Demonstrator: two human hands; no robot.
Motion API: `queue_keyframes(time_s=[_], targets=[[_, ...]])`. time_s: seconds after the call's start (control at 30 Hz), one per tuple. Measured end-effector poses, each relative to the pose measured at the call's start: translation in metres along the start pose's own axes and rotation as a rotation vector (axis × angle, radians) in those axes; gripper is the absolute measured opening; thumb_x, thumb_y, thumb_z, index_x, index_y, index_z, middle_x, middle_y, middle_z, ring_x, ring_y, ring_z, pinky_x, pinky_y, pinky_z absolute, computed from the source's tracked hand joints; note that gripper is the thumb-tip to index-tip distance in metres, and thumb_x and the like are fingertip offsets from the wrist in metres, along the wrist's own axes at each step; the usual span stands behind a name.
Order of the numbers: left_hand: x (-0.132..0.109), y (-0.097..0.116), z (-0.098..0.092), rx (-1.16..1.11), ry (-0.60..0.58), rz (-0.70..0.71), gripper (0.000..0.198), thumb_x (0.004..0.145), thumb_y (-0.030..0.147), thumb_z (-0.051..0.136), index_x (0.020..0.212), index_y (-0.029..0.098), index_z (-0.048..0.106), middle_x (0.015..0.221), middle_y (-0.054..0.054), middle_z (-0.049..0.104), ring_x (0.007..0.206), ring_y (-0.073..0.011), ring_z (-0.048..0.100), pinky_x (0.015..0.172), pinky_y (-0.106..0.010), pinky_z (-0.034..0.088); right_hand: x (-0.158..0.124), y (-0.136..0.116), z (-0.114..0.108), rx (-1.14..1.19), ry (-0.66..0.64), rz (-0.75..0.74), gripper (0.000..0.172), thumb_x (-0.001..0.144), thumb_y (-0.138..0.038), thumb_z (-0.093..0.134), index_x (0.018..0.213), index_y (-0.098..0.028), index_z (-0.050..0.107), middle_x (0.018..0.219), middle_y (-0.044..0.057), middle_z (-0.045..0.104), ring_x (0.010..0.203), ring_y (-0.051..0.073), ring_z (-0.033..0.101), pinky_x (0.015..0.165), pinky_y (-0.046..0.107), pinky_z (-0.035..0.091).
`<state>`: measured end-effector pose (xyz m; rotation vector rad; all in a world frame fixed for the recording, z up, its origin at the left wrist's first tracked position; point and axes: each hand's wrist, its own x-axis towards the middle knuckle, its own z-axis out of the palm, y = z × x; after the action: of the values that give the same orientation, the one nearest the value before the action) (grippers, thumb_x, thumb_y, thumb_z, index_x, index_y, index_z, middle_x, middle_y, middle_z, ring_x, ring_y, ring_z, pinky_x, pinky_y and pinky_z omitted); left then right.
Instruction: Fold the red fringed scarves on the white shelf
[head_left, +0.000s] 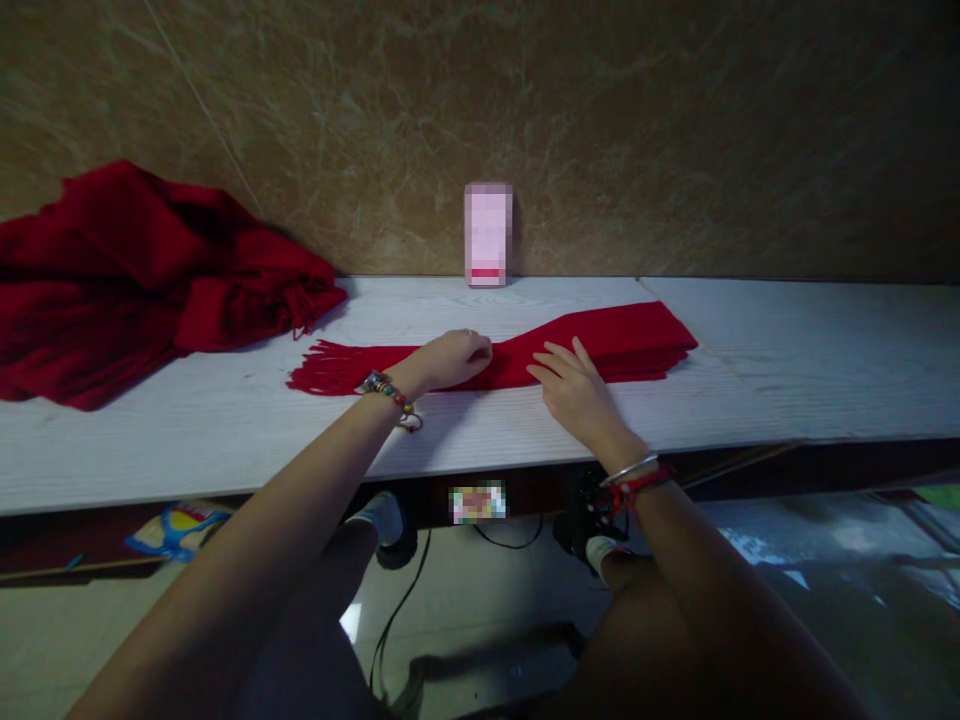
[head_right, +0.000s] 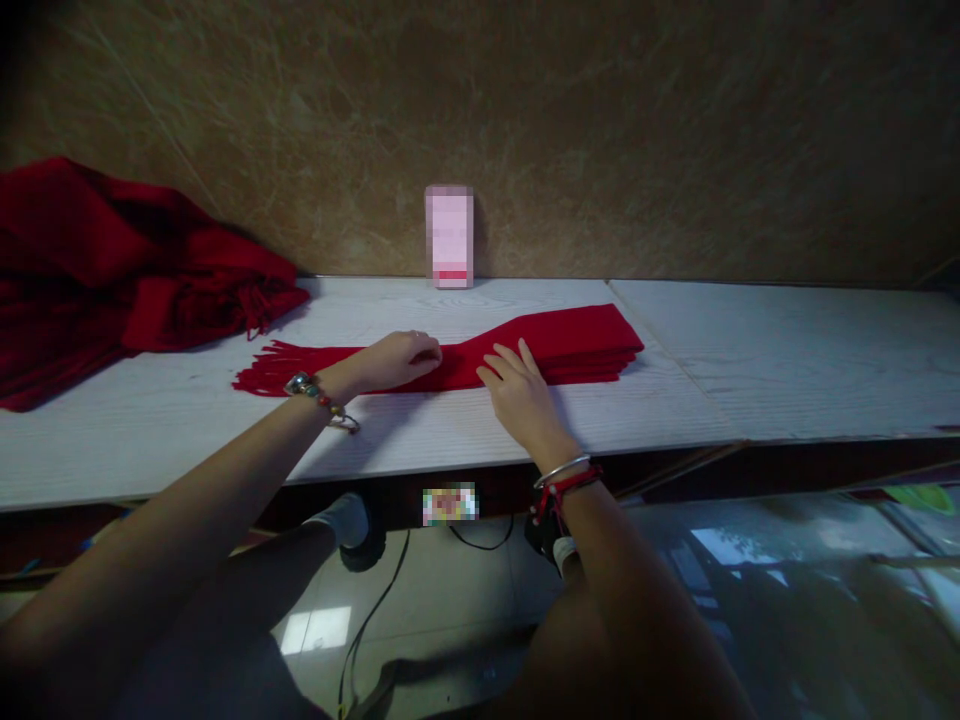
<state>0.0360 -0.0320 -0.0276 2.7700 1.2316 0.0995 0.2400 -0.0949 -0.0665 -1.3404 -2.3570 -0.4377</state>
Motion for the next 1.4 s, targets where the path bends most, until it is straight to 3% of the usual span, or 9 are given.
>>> queue_keyframes(time_s=[0.17, 0.33, 0.63, 0.87, 1.13, 1.4], targets=[[0.015, -0.014, 0.009, -0.045, 0.032, -0.217, 0.035, 0.083, 0.022, 0.048, 0.116, 0.011, 0.058, 0.113, -0.013, 0.062, 0.104, -0.0215, 0.056, 0.090, -0.029, 0.041, 0.012, -0.015, 0.005, 0.001, 0.001, -0.023, 0.037, 0.085, -0.004, 0.039, 0.107, -0.013, 0.067, 0.109, 0.009, 0.069, 0.116, 0.023, 0.053, 0.110, 0.051, 0.026], [0.027, -0.017, 0.010, -0.102, -0.008, -0.291, 0.034, 0.080, 0.025, 0.053, 0.111, 0.015, 0.063, 0.102, -0.008, 0.067, 0.092, -0.0211, 0.062, 0.078, -0.027, 0.046, 0.021, -0.023, 0.008, -0.001, -0.026, -0.064, 0.035, 0.087, -0.005, 0.038, 0.103, -0.014, 0.068, 0.103, 0.009, 0.070, 0.109, 0.022, 0.055, 0.108, 0.048, 0.028], [0.036, -0.019, 0.006, -0.284, -0.052, -0.270, 0.033, 0.078, 0.027, 0.053, 0.106, 0.013, 0.064, 0.096, -0.006, 0.070, 0.081, -0.0143, 0.062, 0.069, -0.021, 0.045, 0.030, -0.034, 0.004, -0.053, -0.087, -0.151, 0.028, 0.089, -0.009, 0.042, 0.096, -0.015, 0.069, 0.093, 0.008, 0.069, 0.091, 0.020, 0.055, 0.097, 0.039, 0.035], [0.037, -0.029, 0.001, -0.301, -0.114, -0.281, 0.031, 0.073, 0.033, 0.055, 0.093, 0.015, 0.070, 0.084, -0.004, 0.071, 0.076, -0.0167, 0.060, 0.066, -0.024, 0.042, 0.039, -0.051, 0.002, -0.083, -0.135, -0.173, 0.025, 0.090, -0.011, 0.043, 0.092, -0.014, 0.068, 0.087, 0.010, 0.067, 0.086, 0.022, 0.052, 0.080, 0.035, 0.035], [0.034, -0.038, 0.004, -0.352, -0.076, -0.292, 0.035, 0.072, 0.028, 0.055, 0.102, 0.014, 0.067, 0.095, -0.005, 0.071, 0.083, -0.0166, 0.061, 0.073, -0.023, 0.044, 0.041, -0.055, 0.003, -0.131, -0.153, -0.113, 0.025, 0.090, -0.010, 0.042, 0.092, -0.014, 0.066, 0.083, 0.010, 0.066, 0.081, 0.022, 0.051, 0.070, 0.034, 0.032], [0.028, -0.051, 0.001, -0.345, -0.108, -0.303, 0.035, 0.072, 0.030, 0.055, 0.101, 0.017, 0.069, 0.095, -0.002, 0.072, 0.084, -0.0168, 0.061, 0.075, -0.023, 0.044, 0.041, -0.056, 0.000, -0.113, -0.184, -0.160, 0.024, 0.091, -0.010, 0.042, 0.096, -0.014, 0.065, 0.087, 0.010, 0.066, 0.082, 0.022, 0.051, 0.070, 0.034, 0.032]])
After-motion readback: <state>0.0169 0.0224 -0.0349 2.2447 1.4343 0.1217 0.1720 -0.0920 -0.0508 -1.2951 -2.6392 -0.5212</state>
